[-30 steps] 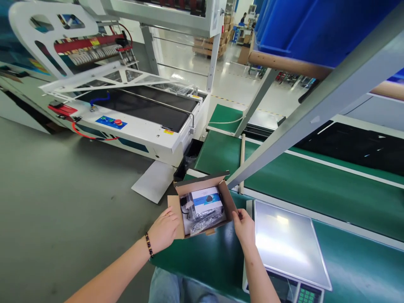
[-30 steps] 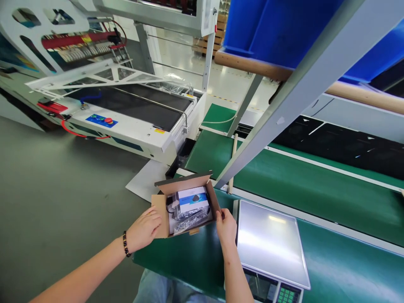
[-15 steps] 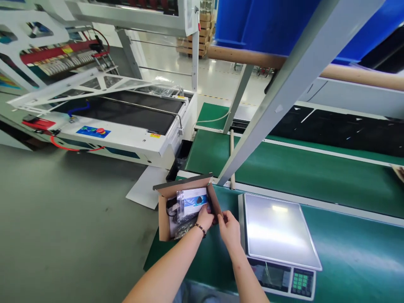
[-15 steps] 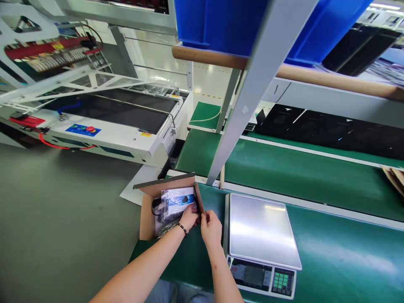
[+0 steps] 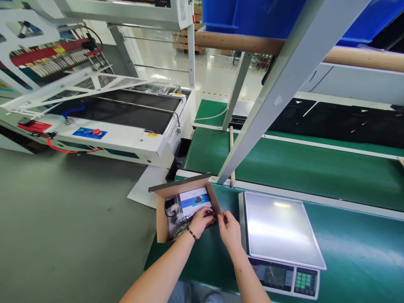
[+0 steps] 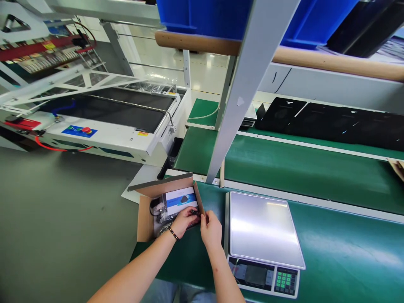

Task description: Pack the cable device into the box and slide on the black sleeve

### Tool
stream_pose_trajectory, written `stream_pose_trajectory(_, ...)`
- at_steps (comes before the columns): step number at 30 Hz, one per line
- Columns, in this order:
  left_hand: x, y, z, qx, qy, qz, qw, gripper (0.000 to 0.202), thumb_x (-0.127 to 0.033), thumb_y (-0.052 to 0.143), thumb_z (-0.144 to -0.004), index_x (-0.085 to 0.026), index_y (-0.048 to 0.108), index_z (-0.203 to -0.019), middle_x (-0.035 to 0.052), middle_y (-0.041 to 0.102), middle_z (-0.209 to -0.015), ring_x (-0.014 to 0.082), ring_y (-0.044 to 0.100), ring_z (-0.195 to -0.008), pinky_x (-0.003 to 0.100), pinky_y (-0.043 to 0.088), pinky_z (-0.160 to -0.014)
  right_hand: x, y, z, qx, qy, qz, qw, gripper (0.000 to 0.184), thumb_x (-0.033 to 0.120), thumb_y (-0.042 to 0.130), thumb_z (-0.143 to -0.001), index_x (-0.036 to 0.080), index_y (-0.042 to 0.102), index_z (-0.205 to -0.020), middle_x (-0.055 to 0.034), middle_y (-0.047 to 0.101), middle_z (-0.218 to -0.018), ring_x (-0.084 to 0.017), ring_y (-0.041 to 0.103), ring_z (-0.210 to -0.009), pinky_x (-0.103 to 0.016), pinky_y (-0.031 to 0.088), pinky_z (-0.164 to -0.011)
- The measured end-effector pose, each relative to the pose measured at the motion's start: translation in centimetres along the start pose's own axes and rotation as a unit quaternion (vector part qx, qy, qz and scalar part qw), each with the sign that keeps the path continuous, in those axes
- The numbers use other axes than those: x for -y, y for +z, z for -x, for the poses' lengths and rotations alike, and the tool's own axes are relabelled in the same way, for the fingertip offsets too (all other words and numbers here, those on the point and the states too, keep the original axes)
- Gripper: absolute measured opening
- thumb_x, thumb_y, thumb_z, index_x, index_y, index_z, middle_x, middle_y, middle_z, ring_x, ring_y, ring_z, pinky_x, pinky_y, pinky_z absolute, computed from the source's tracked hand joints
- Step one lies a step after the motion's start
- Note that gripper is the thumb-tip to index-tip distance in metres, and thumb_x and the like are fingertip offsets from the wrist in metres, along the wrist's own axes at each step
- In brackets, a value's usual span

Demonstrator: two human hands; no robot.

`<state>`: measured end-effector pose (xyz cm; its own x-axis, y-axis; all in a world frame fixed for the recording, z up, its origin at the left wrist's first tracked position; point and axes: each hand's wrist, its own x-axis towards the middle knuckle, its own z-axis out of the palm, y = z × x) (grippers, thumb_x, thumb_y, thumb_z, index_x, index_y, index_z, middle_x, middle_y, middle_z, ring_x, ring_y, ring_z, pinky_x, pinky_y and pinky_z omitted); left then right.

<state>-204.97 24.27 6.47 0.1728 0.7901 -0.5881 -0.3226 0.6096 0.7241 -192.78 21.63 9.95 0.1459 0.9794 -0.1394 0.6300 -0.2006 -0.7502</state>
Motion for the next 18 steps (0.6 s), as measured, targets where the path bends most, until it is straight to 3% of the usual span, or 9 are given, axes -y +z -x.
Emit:
stream_pose_trajectory(5,-0.01,-0.34,0.11,0.035,0.008,0.009,0.999,0.031,-0.015,0.075,-0.047,-0.015,0.057,-0.073,-0.0032,0.06,-0.06,0.01,0.056,-0.055,0.023,0.043,-0.059,-0.1,0.01,-0.02,-0.011,-0.014,0.019,1.0,0.027,0.041,0.038,-0.082,0.019,0.05,-0.07,-0.0027,0.058,-0.059,-0.015,0.052,-0.052,-0.024,0.036,-0.049)
stream_pose_trajectory(11,-0.36,-0.35,0.33,0.039,0.015,0.012,0.999,0.033,-0.018,0.075,-0.049,-0.015,0.057,-0.076,-0.0027,0.059,-0.067,0.0089,0.055,-0.057,0.023,0.043,-0.06,-0.13,0.0,-0.06,-0.01,-0.012,0.021,1.0,0.027,0.041,0.038,-0.082,0.02,0.049,-0.069,-0.0029,0.058,-0.059,-0.015,0.052,-0.052,-0.023,0.037,-0.049)
stream_pose_trajectory(15,-0.33,-0.24,0.26,0.037,0.027,0.015,0.999,0.043,-0.028,0.076,-0.053,-0.018,0.057,-0.09,-0.0027,0.058,-0.074,0.0101,0.057,-0.063,0.026,0.046,-0.064,-0.07,-0.02,-0.02,-0.006,-0.012,0.018,1.0,0.027,0.041,0.038,-0.082,0.02,0.048,-0.069,-0.0027,0.058,-0.059,-0.015,0.052,-0.051,-0.023,0.037,-0.049)
stream_pose_trajectory(18,-0.06,-0.2,-0.03,0.032,0.029,0.007,0.999,0.041,-0.037,0.074,-0.057,-0.017,0.056,-0.087,-0.0017,0.057,-0.073,0.0102,0.057,-0.062,0.025,0.047,-0.063,-0.05,0.0,-0.01,-0.009,-0.011,0.017,1.0,0.028,0.042,0.038,-0.083,0.02,0.048,-0.068,-0.0026,0.058,-0.059,-0.015,0.052,-0.052,-0.023,0.037,-0.05)
